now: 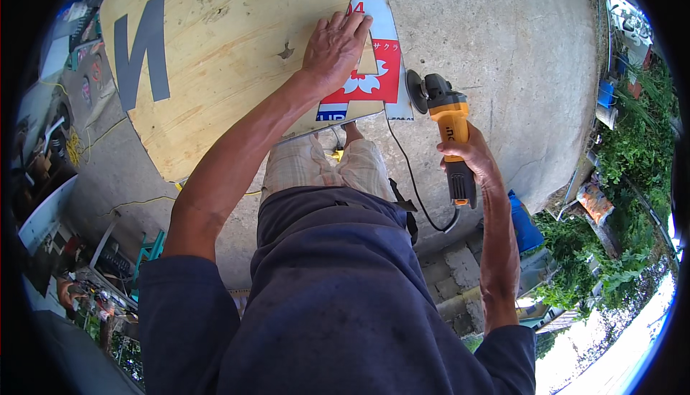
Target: Cutting a metal sign letter with an angle grinder.
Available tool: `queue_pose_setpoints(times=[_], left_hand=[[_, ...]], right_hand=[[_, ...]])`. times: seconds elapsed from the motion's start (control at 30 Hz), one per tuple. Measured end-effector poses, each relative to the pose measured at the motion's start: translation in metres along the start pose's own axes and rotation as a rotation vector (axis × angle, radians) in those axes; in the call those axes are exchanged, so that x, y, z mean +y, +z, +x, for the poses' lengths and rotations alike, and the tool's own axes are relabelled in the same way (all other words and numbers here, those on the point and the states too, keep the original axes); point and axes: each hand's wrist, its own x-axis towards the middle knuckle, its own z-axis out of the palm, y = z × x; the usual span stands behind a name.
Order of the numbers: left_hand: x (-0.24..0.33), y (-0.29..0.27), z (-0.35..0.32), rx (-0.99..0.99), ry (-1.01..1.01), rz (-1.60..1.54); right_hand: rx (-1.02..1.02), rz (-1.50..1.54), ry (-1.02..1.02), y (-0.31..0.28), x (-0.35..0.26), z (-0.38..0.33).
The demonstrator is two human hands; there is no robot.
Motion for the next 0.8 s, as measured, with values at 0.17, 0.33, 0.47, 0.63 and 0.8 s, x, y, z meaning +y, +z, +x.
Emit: queue_pose_setpoints(times=[0.17,0.33,0.47,0.63,0.8], left_hand=[[0.0,-0.001,0.0,-0.003,0.001,0.0],[0.0,-0.004,-0.001,-0.008,0.007,-0.007],[0.002,-0.007,0.001,-0.124,-0.046,-0.085],[0.0,-0.01,0.0,-0.147,-0.052,-0.075],[0.008,-0.017,-0.001,-0.201,-0.11,-0.147]], right_hand=[[-0.007,0.056,0.018,-0.001,0.021,-0.01],[0.008,0.071,0.05,0.002,0.037,-0.023],[0.041,0.092,0.069,0.003,0.053,-0.034],[0.055,0.032,0.1,-0.002,0.056,-0.043],[0.101,0.107,-0.018,-0.009,0.034,-0.033]])
